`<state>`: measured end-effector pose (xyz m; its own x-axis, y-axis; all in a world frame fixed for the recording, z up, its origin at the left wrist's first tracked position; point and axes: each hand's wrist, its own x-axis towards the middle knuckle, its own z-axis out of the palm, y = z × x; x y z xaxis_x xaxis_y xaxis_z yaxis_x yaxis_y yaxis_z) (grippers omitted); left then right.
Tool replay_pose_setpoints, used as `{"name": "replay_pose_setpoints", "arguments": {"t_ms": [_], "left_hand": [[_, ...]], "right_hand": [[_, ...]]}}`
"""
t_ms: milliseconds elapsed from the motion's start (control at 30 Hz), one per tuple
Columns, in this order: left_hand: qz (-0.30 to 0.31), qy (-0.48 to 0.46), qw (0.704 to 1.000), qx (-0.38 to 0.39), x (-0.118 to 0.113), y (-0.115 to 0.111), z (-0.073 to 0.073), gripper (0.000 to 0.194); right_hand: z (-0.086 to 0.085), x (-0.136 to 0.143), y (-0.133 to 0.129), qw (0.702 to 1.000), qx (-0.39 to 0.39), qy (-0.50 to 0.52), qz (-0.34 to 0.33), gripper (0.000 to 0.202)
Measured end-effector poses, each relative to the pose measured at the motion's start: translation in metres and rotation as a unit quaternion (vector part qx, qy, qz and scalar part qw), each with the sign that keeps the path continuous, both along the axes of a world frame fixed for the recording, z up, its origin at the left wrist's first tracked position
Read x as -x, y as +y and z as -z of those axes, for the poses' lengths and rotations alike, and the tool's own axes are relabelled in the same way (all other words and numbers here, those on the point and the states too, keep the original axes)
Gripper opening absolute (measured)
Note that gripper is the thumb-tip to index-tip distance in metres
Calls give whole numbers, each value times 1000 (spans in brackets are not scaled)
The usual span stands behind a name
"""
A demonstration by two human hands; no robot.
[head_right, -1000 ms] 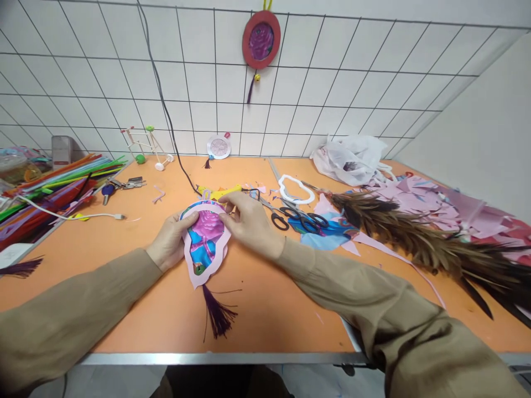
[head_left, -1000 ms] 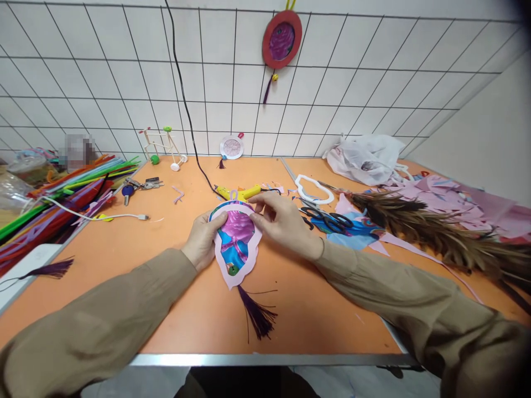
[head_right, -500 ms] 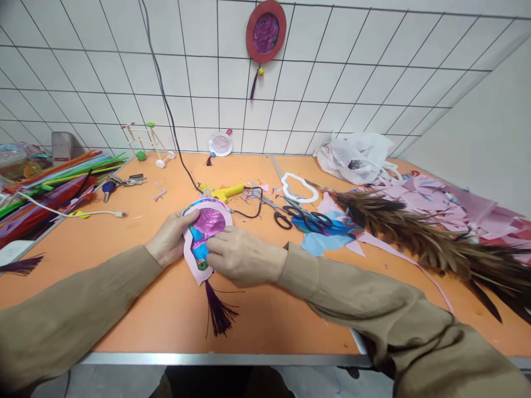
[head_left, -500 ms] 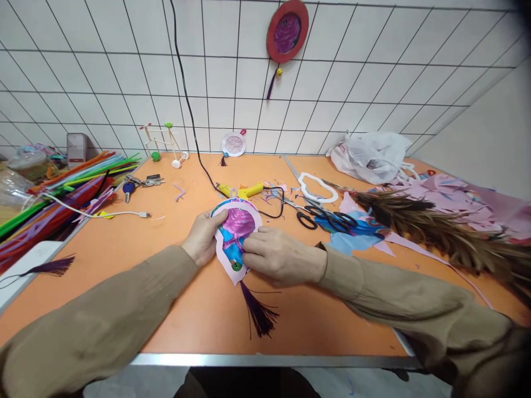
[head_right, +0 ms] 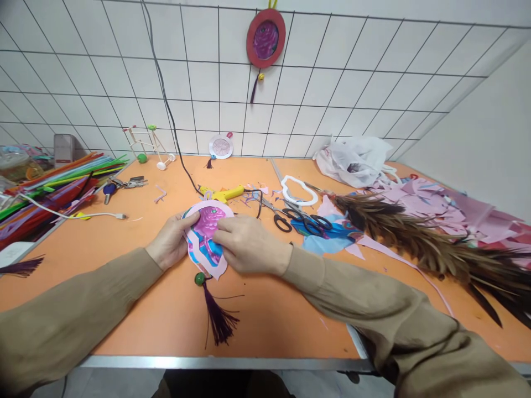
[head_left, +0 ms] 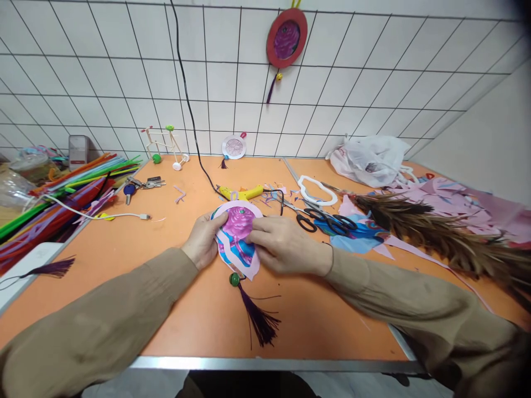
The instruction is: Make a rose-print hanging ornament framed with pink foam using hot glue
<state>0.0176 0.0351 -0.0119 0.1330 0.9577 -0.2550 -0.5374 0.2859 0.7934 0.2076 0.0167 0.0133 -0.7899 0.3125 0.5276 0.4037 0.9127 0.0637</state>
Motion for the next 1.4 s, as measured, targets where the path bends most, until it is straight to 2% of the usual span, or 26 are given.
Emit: {"name": "replay_pose_setpoints", "arguments": {"t_ms": [100,233,300,367,400,500,567,600,700,767,867,1033,1233,1400], "left_hand": [[-10,2,1000,5,0,2,2,7],[-18,6,1000,2,0,2,3,8],[-18,4,1000,-6,-1,1,3,11],[-12,3,1000,-23,-1,-1,3,18],[-9,3,999,-35,-2,-3,2,22],[-2,9,998,-69,-2,-7,2,33],[-4,16,997,-79,-3,-9,0,36],[-4,19,996,-83,-4,-10,-1,37],[-7,22,995,-94,-6,-11,-3,38],[-15,23,995,-99,-8,-12,-4,39],[-29,27,994,-104,-11,-14,-5,40],[-51,18,990,-128,-17,-14,-12,40],[-75,11,978,-195,-23,-6,-37,38],[-128,35,957,-258,-33,-2,-54,39]], "right_hand": [[1,4,-12,997,-51,-9,-57,21],[11,13,-28,992,-32,-79,-92,19],[13,14,-30,991,-10,-63,-116,19],[10,12,-26,992,15,25,-126,18],[6,10,-21,990,24,93,-104,17],[-5,-1,1,952,56,297,43,15],[-11,-8,16,907,159,369,124,18],[-12,-11,23,883,234,385,134,23],[-10,-12,31,818,428,368,114,39],[-5,-9,31,808,468,343,102,42],[1,-3,28,813,461,343,92,47],[0,1,27,794,483,361,71,44],[-27,8,24,784,448,424,66,38],[-44,11,21,768,423,478,53,33]]}}
